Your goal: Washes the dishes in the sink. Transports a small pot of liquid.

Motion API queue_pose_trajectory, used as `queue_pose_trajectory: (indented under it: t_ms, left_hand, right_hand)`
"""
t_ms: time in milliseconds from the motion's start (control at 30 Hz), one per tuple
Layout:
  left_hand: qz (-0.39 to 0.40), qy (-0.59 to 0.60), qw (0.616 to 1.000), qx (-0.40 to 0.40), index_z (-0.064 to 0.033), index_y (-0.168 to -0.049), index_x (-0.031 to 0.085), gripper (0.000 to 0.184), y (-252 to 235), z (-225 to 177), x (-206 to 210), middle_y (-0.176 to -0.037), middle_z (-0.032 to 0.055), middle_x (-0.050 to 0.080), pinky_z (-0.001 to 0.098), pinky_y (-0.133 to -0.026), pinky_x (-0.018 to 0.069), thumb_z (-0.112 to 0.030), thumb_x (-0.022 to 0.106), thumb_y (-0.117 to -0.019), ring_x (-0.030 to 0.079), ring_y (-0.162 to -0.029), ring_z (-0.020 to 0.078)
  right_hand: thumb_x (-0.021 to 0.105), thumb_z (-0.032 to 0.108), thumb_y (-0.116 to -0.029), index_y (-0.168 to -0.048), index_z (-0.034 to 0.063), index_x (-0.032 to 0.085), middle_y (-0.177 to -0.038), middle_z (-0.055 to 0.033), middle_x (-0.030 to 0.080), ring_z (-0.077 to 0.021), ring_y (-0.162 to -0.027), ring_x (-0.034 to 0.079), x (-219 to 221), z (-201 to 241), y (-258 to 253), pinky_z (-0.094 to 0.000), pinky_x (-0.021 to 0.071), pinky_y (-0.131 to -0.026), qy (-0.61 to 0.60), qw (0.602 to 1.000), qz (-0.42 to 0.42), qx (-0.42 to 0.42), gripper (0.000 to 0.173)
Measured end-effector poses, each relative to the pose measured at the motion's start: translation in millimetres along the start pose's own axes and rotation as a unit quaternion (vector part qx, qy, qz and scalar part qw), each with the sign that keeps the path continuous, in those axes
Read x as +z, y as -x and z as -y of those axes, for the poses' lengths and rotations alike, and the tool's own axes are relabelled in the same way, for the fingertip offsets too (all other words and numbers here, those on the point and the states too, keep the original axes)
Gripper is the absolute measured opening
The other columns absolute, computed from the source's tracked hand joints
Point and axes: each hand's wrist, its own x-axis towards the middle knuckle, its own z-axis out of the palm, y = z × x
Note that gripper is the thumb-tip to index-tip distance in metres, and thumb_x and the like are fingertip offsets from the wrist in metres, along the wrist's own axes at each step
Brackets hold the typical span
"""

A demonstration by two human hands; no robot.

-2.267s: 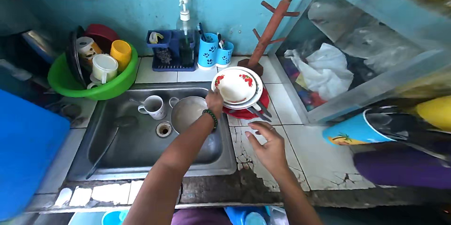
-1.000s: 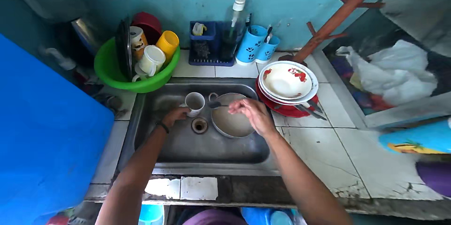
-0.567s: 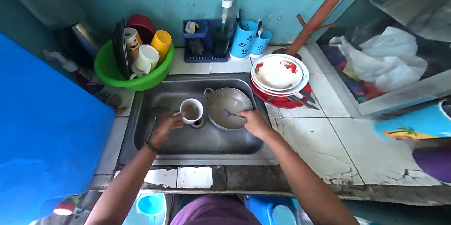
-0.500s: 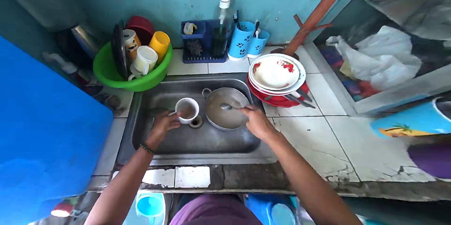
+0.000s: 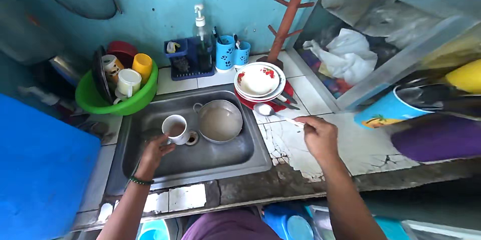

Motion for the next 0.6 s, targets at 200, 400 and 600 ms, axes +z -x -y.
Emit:
queue_pose_trajectory:
  t_ms: [200, 400, 600]
  left_hand:
    - [-0.035, -0.016, 0.999, 0.032, 0.0072, -0.122, 0.057, 0.028, 2, -6, 2, -0.102, 0.0147, 0.066, 0.0311, -0.068, 0.0611, -0.015, 0.057, -0.1046, 0.069, -0.075, 0.0173]
    - [-0.007, -0.104, 0.987, 0.119, 0.0090, -0.121, 0.062, 0.032, 17, 4, 11, -0.110, 0.0180, 0.068, 0.0348, -0.081, 0.0608, -0.008, 0.071, -0.0948, 0.070, -0.089, 0.0196]
    - [-0.011, -0.234, 0.946, 0.225, 0.0065, -0.104, 0.069, 0.026, 10, 11, 6, -0.140, 0.0227, 0.057, 0.0372, -0.090, 0.0588, -0.013, 0.077, -0.0898, 0.069, -0.105, 0.0229]
  right_hand:
    - [0.044, -0.006, -0.1006, -0.106, -0.0123, 0.071, -0.108, -0.0341, 0.069, -0.0473, -0.107, 0.065, -25, -2, -15, -0.0634, 0.0462, -0.097, 0.039, 0.991, -0.056, 0.119, 0.029]
    - [0.043, -0.009, -0.0987, -0.120, -0.0133, 0.066, -0.128, -0.0404, 0.058, -0.0539, -0.126, 0.053, 12, -16, -46, -0.0635, 0.0380, -0.109, 0.058, 0.987, -0.044, 0.141, 0.032]
    - [0.051, -0.003, -0.1010, -0.124, -0.0110, 0.064, -0.126, -0.0379, 0.060, -0.0533, -0.120, 0.057, 51, -37, -77, -0.0692, 0.0421, -0.101, 0.026, 0.983, 0.061, 0.170, 0.028]
